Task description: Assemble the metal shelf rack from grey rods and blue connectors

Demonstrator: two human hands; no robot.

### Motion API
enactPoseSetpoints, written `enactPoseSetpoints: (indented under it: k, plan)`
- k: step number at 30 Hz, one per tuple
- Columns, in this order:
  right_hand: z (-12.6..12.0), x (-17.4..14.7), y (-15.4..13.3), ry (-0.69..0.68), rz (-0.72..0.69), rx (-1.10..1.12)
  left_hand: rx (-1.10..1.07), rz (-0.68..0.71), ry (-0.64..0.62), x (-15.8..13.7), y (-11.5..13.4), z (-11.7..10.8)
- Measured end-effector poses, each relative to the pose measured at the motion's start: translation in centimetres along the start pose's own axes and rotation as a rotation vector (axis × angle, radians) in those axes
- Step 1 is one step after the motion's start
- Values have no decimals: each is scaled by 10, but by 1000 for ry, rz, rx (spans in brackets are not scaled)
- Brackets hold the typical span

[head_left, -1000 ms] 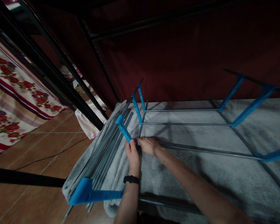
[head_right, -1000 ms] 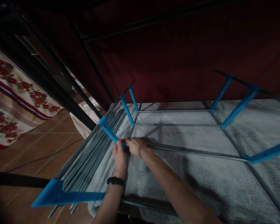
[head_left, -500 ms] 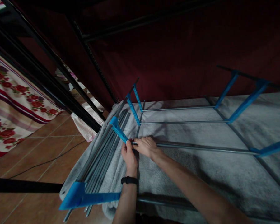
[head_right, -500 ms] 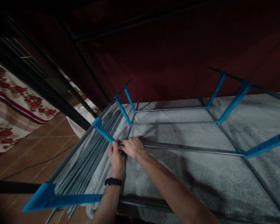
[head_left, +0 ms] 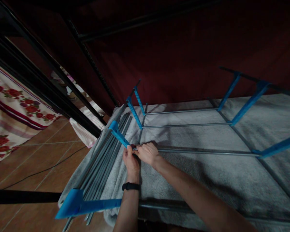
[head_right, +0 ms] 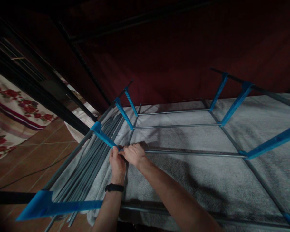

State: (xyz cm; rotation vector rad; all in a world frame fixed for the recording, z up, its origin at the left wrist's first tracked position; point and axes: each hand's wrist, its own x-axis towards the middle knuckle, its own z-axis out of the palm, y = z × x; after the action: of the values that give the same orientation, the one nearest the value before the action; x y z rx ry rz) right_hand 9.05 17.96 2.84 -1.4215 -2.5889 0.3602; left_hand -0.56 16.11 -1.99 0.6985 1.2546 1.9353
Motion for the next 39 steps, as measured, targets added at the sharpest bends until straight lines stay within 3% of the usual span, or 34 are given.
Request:
enactPoseSetpoints:
  k: [19, 31, 36, 39]
  plan:
    - [10, -2, 3, 15, -68, -44, 24, 21, -6, 6, -6, -3]
    - [-2, -3, -2, -92, -48, -6, -1, 4, -15, 4, -4, -1]
    - [14, -6, -11, 85, -2, -58, 5, -34, -2, 1, -2, -1]
    - [16, -4, -7, 86, -91, -32, -2, -53, -20, 2, -3, -2]
